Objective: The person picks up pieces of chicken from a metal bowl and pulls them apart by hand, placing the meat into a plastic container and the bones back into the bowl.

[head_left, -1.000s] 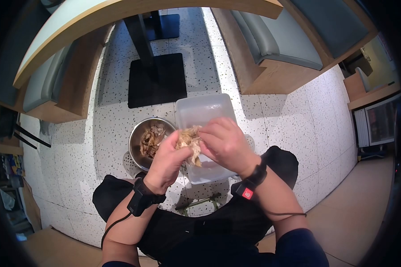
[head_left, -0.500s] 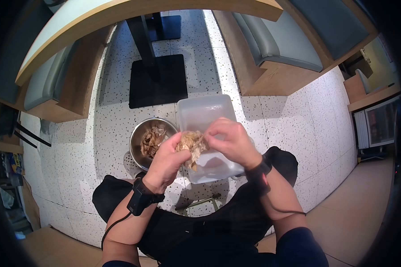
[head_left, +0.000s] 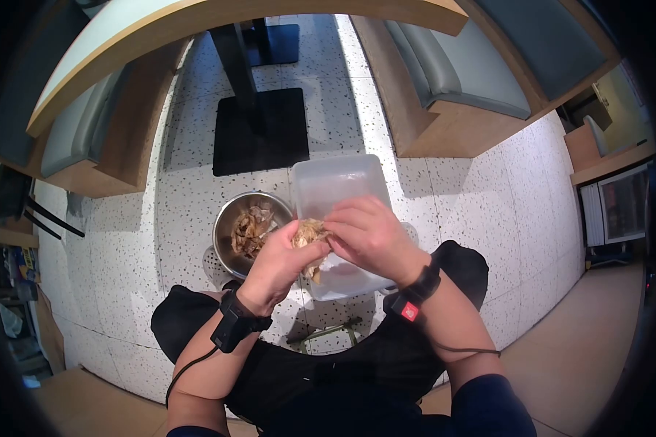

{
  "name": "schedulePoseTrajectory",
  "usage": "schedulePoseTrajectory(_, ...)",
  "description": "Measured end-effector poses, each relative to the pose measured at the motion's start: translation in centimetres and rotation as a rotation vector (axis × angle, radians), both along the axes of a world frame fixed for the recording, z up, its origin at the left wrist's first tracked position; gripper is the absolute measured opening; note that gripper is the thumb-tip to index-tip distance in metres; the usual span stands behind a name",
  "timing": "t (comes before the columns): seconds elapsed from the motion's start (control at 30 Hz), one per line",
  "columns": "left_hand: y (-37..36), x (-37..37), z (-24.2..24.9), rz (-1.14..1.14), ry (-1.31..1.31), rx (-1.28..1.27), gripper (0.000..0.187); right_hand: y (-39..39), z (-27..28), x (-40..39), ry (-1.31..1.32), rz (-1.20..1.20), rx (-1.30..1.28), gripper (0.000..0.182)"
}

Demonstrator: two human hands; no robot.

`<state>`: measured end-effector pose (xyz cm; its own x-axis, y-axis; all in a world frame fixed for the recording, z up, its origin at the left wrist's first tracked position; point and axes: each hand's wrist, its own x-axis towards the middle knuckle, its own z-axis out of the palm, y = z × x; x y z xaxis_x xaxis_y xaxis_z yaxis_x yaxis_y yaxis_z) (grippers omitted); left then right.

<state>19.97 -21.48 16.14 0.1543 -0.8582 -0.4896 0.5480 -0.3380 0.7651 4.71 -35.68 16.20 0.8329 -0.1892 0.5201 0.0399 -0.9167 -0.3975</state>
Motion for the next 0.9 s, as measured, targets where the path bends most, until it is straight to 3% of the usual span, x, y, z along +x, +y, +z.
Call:
schedulePoseTrajectory(0.33,0.2,0.1,0.6,-0.121,-0.244,0.050,0.035,-1.1,-0.7,-0.3,0.078,0.036,0.222,0.012)
schedulePoseTrajectory(0.5,0.6,0.4,0.0,-0.187,-0.285,0.012,0.039,-1.1,-0.3,-0.5,0.189,0.038,0.610,0.012)
schedulePoseTrajectory(0.67,0.9,1.4,0.1,-0.158,-0.087,0.039,0.040,-0.6,0.2,-0.2,0.102,0.096,0.432,0.017)
schedulePoseTrajectory(0.9,0.6,0.6,0.3,-0.205,-0.082,0.055,0.042,0.2,-0.2,0.0,0.041,0.082,0.100,0.020)
